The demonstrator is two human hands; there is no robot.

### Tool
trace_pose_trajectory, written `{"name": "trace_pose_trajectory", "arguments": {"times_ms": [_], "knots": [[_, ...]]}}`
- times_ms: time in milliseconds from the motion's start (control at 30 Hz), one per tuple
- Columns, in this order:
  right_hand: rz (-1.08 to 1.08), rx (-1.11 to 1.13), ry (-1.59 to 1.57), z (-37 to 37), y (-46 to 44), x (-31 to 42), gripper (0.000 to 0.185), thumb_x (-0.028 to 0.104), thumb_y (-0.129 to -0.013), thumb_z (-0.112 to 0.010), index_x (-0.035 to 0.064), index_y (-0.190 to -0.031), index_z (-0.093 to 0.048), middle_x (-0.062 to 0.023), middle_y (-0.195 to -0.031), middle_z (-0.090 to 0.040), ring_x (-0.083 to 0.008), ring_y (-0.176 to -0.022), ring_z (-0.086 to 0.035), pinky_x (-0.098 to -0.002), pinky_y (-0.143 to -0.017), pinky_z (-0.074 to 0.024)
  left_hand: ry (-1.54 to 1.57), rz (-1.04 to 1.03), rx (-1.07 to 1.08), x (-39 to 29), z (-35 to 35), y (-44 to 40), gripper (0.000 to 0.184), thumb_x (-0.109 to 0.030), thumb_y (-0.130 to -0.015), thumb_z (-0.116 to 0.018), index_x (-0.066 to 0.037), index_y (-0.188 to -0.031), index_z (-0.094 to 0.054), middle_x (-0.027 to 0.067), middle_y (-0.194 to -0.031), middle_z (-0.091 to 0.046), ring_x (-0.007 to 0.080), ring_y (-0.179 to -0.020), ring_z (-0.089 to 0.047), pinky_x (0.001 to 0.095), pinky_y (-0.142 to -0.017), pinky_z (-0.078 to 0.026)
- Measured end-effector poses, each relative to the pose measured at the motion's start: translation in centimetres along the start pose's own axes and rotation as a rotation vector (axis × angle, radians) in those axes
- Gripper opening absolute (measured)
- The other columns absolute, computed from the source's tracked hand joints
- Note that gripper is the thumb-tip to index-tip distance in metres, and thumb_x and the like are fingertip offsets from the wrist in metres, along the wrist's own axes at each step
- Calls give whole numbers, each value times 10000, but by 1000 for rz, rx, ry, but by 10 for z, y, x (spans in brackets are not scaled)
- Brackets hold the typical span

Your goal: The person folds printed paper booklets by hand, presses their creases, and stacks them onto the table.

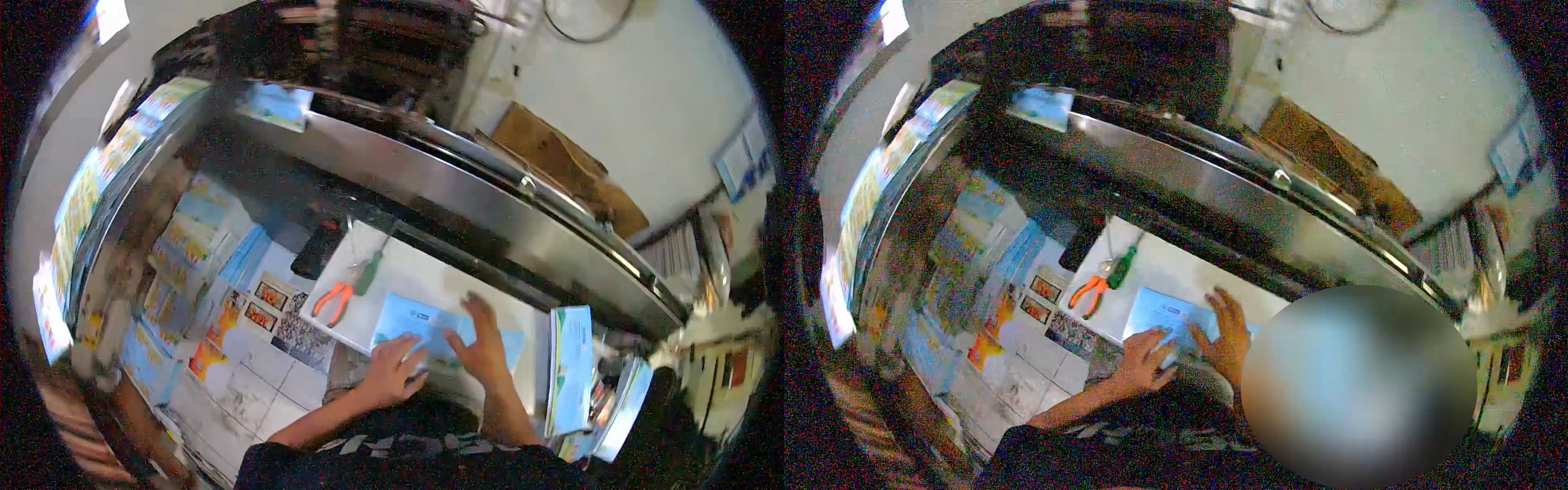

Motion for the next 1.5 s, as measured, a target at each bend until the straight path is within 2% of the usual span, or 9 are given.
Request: {"name": "trace_pose_trajectory", "arguments": {"times_ms": [267,600,733,867,967,1033,1333,1400,1500], "knots": [[-309,-286,-74,53,117,-89,534,204,-782,-736,31,-1236,-513,-188,-1275,-510,-369,-1152,-524,-415,-955,-453,-98,79,-124,15,18,4,673,-386,-785,-683,-24,-1307,-462,204,-1271,-497,381,-1182,-454,493,-992,-342],[-302,-677,-272,82,155,-139,480,291,-852,-673,-8,-1188,-508,-225,-1179,-522,-385,-1112,-499,-427,-990,-389,139,162,-273,66,10,-11,750,-597,-957,-287,24,-1374,-341,219,-1364,-396,359,-1266,-395,495,-1052,-308],[-363,-611,-305,78,152,-146,468,293,-849,-672,-8,-1174,-521,-223,-1184,-530,-386,-1123,-494,-449,-1010,-368,140,162,-322,92,1,6,741,-593,-944,-342,9,-1375,-347,187,-1371,-401,325,-1266,-396,477,-1051,-336],[-380,-618,-302,58,155,-165,460,239,-824,-676,1,-1193,-538,-206,-1231,-518,-381,-1193,-445,-475,-1063,-299,-181,205,-271,45,10,-25,699,-338,-797,-699,29,-1321,-418,213,-1287,-466,359,-1218,-432,461,-1047,-339],[-404,-614,-434,51,160,-172,456,92,-873,-609,1,-1282,-429,-133,-1324,-417,-253,-1238,-402,-416,-1085,-283,-202,266,-295,62,9,-17,758,-291,-686,-803,8,-1285,-447,224,-1267,-480,384,-1164,-477,467,-1002,-388],[-601,-604,-623,55,148,-153,447,130,-917,-569,10,-1313,-401,-146,-1360,-388,-269,-1268,-369,-420,-1083,-283,-188,379,-216,50,25,-30,733,-310,-680,-805,-14,-1263,-473,226,-1269,-477,386,-1174,-470,468,-997,-394],[-490,-609,-495,44,152,-182,528,306,-990,-478,50,-1407,-280,-173,-1440,-316,-323,-1290,-382,-459,-1082,-334,-65,305,-283,65,20,-9,753,-358,-690,-740,-46,-1312,-451,219,-1353,-429,400,-1227,-440,485,-1035,-357],[-317,-976,-686,41,213,-268,544,306,-975,-511,66,-1406,-280,-178,-1394,-384,-324,-1275,-410,-465,-1110,-301,-35,328,-276,73,19,0,756,-392,-702,-716,-48,-1317,-443,216,-1371,-418,394,-1251,-420,488,-1042,-348],[-487,-531,-173,61,122,-118,618,398,-981,-461,-7,-1405,-263,-235,-1386,-358,-345,-1260,-394,-465,-1091,-293,2,176,-295,74,2,8,854,-580,-732,-614,-52,-1367,-398,228,-1393,-398,407,-1276,-391,522,-1047,-323]]}}
Point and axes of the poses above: each hand's wrist, its own y-axis away from the middle knuckle, its own z-axis out of the back of the hand, x = y × z, the point moved 10 cm from there along -y, towards the middle knuckle
